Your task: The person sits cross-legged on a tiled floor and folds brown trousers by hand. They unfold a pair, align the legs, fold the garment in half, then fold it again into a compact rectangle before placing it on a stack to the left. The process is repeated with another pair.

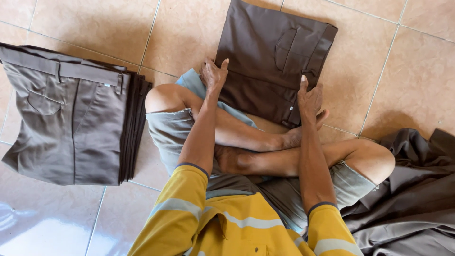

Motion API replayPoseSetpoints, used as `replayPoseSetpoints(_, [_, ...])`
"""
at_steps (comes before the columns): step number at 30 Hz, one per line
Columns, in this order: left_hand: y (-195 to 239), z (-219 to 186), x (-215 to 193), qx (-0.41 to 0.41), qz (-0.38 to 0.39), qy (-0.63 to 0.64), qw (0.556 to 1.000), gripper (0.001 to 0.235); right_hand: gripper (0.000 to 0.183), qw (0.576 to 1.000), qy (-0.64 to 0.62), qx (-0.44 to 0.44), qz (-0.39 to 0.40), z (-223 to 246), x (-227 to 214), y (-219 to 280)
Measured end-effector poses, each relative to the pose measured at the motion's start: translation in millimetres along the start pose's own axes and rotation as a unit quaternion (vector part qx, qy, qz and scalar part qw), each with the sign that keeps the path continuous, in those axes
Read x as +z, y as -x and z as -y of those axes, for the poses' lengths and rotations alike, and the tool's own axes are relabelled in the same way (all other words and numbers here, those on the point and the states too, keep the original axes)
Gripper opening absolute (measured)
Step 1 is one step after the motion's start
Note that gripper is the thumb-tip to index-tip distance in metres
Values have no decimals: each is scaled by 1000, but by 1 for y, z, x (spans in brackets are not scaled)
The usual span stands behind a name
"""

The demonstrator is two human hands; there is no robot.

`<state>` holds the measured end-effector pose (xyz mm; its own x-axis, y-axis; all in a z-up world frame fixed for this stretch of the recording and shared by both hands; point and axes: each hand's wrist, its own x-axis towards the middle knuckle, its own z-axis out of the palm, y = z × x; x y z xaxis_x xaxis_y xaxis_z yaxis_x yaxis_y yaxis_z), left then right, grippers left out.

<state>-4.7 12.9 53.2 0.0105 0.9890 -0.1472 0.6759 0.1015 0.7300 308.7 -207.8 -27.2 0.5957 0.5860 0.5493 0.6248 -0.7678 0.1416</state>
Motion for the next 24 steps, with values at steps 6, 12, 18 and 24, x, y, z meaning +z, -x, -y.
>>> replayPoseSetpoints(6, [-7, 5, 11, -4, -8, -57, 998, 69, 70, 892, 319, -161, -277, -27, 87, 21])
replayPoseSetpoints(12, [-11, 8, 19, 14, 5, -37, 999, 81, 93, 902, -280, 128, 302, 13, -73, -25])
replayPoseSetpoints(18, [-36, 49, 121, 39, -119, -92, 988, 66, 70, 915, -308, 82, 249, -4, -34, -42])
replayPoseSetpoints(24, [15, 7, 53, 193, -54, 110, 973, 56, 36, 908, -389, -56, 143, -18, -99, -82])
